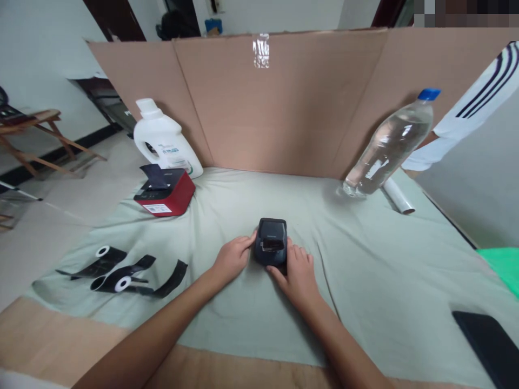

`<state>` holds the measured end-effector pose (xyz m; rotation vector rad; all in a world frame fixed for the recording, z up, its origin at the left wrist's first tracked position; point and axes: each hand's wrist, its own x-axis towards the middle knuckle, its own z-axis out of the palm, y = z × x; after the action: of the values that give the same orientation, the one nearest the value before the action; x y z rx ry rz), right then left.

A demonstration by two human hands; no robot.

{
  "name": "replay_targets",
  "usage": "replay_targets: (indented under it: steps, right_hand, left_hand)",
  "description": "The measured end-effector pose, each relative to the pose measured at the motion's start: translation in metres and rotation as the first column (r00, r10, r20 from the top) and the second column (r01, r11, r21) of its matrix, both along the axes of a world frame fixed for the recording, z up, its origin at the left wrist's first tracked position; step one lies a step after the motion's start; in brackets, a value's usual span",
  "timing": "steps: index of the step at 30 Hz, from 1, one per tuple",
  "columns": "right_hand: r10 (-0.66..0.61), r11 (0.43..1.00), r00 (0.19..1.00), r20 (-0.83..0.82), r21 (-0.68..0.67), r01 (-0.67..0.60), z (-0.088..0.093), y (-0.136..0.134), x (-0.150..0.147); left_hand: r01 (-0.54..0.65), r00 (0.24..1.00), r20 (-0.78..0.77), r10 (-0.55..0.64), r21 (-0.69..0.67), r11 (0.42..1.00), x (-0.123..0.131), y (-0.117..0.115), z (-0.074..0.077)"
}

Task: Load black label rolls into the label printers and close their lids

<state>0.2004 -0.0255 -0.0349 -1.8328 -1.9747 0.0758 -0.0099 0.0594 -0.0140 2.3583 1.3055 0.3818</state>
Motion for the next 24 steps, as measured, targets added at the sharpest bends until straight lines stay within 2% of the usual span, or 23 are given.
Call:
replay_targets:
  steps: [6, 12, 16, 18, 21, 24]
  right_hand:
    - [-0.007, 0.999, 1.000, -0.005, 0.047, 0.008, -0.002, 0.000, 0.000]
    - [-0.016, 1.000, 1.000, 0.005, 0.025, 0.015, -0.001, 0.000, 0.000]
    - [-0.016, 1.000, 1.000, 0.004, 0.010, 0.016, -0.002, 0.000, 0.001]
    - [-0.022, 1.000, 1.000, 0.001, 0.008, 0.022, -0.001, 0.000, 0.001]
    - [-0.025, 1.000, 1.000, -0.001, -0.001, 0.025, 0.000, 0.001, 0.000]
    - [-0.026, 1.000, 1.000, -0.002, -0.013, 0.026, 0.003, 0.001, -0.002]
  left_hand:
    - [0.038, 0.999, -0.017, -0.038, 0.015, 0.999, -0.006, 0.011, 0.001]
    - [0.030, 0.998, 0.063, -0.030, -0.006, 1.000, -0.008, 0.009, 0.000]
    - [0.024, 0.985, 0.171, -0.007, -0.095, 0.995, -0.009, 0.012, -0.001]
    - [0.038, 0.956, 0.292, 0.015, -0.177, 0.983, -0.008, 0.015, -0.002]
    - [0.116, 0.857, 0.510, 0.070, -0.324, 0.939, -0.009, 0.019, -0.003]
    - [0.167, 0.777, 0.614, 0.134, -0.407, 0.898, -0.011, 0.020, -0.001]
